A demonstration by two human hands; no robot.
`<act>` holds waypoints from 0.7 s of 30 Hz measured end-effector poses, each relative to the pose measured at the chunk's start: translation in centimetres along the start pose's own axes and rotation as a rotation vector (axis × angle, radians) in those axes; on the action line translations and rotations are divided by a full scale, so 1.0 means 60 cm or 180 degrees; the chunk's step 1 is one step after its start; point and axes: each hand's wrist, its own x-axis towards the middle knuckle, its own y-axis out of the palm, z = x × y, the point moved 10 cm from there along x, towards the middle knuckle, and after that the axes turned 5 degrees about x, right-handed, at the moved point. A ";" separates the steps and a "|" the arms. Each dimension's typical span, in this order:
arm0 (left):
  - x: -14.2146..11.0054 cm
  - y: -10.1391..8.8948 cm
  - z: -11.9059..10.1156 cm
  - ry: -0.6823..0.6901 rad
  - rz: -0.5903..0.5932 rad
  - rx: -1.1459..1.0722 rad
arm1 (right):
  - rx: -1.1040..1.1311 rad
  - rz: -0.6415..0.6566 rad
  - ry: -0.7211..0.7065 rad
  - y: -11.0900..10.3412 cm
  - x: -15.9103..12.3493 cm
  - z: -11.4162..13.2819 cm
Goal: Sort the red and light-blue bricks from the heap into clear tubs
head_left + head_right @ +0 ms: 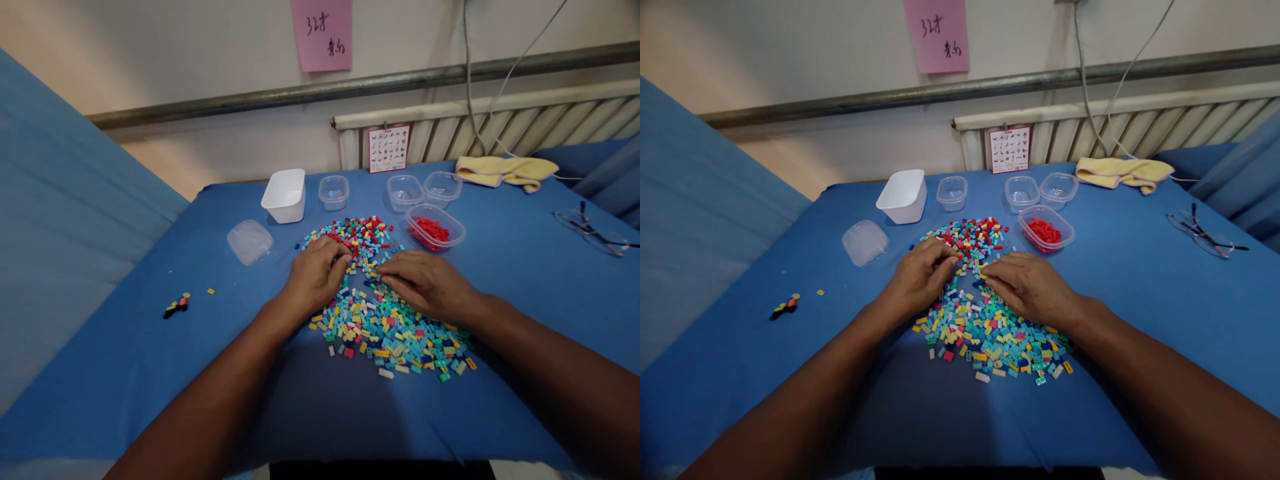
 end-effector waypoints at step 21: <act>-0.034 0.108 0.002 -0.1500 0.0404 -0.3679 | 0.0471 -0.0410 0.0204 -0.012 0.007 0.021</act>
